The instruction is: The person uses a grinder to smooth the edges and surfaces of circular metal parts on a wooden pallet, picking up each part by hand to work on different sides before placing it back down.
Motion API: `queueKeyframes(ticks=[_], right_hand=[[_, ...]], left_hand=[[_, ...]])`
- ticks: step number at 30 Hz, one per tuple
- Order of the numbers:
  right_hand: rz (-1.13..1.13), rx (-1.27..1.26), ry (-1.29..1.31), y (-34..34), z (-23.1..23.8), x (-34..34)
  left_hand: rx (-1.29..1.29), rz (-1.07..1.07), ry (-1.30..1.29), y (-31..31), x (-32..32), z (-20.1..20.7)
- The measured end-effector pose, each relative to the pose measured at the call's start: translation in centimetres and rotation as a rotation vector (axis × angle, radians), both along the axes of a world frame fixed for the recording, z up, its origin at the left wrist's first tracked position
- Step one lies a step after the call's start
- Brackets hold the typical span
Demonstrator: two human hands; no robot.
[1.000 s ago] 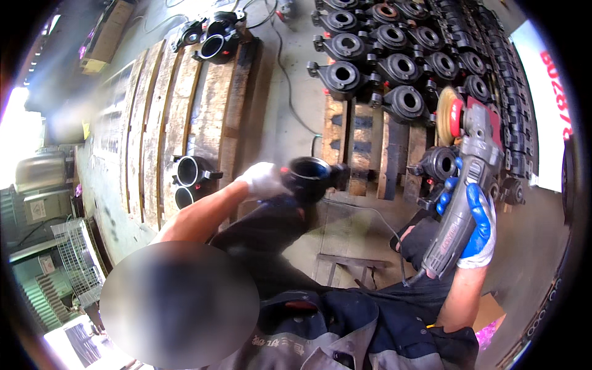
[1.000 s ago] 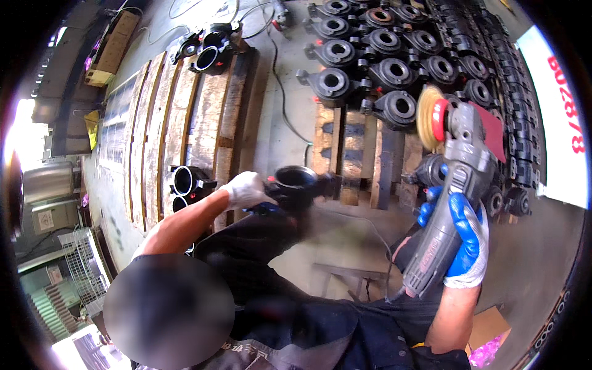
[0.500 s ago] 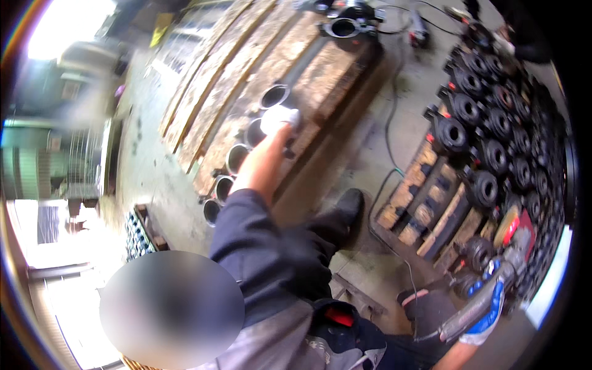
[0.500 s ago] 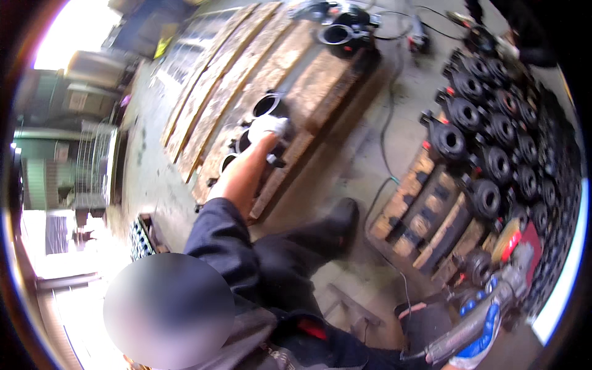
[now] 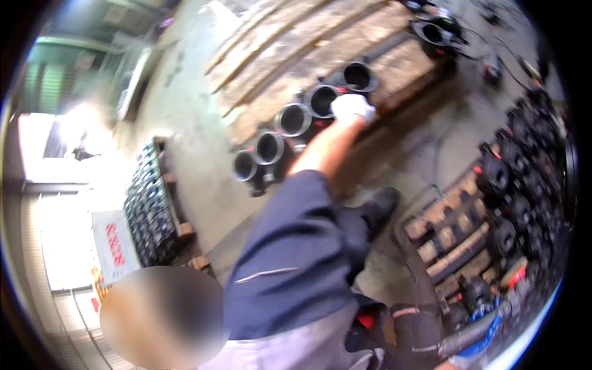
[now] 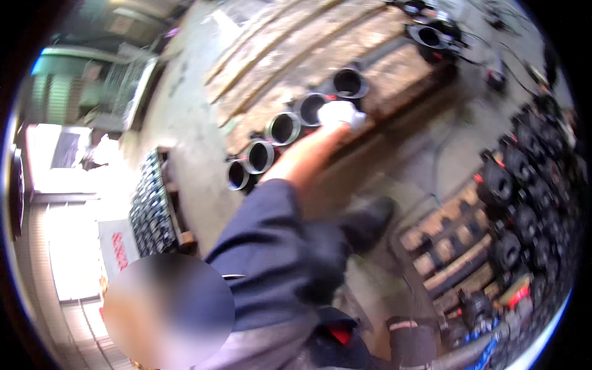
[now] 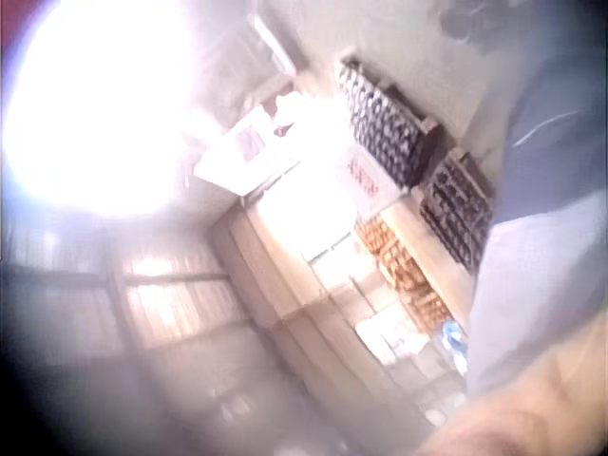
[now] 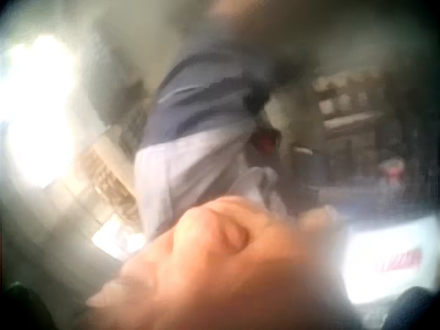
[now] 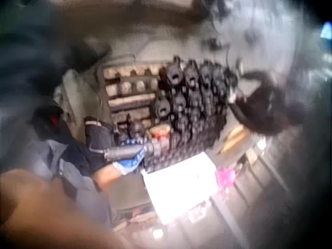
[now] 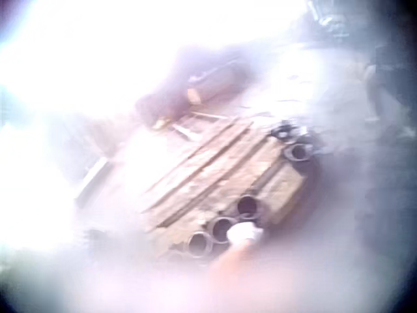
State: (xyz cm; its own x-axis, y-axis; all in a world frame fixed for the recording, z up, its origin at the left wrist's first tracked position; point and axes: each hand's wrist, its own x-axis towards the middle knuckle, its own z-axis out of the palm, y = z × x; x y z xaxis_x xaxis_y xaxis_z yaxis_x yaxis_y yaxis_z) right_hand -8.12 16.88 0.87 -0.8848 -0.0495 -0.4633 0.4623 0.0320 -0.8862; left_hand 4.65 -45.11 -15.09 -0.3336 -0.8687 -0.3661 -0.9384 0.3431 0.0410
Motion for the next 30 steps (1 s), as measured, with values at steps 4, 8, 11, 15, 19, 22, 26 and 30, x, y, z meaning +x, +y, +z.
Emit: queueKeyframes(ticks=[4, 8, 11, 15, 19, 22, 26, 30], right_hand=[[0.022, -0.157, -0.05, -0.4, 0.6, -0.2], [0.065, -0.277, -0.071, -0.4, 1.9, 0.5], [0.074, -0.251, -0.045, 0.2, 1.7, 1.0], [0.093, -0.251, -0.052, 0.8, 1.7, 1.1], [0.034, -0.24, -0.115, 1.3, 2.5, 1.2], [0.042, -0.303, -0.063, 0.6, 3.8, 0.4], [-0.092, -0.349, 0.014, 1.9, 5.1, 0.4], [-0.172, -0.348, 0.123, 3.6, 6.3, 0.3]], left_hand=[[-0.062, 0.133, 0.103, -1.6, 2.7, -1.4], [-0.039, 0.09, 0.067, -2.3, 1.3, -2.2], [-0.047, 0.094, 0.076, -2.3, 1.2, -2.5], [-0.097, 0.12, 0.093, -1.5, 0.0, -3.6], [0.093, 0.121, 0.256, -4.0, 0.9, -5.3], [0.163, 0.533, 0.578, -2.8, 0.3, -4.9], [0.21, 0.283, 0.377, -1.8, 1.2, -8.0], [0.221, 0.236, 0.46, 0.3, 2.0, -7.2]])
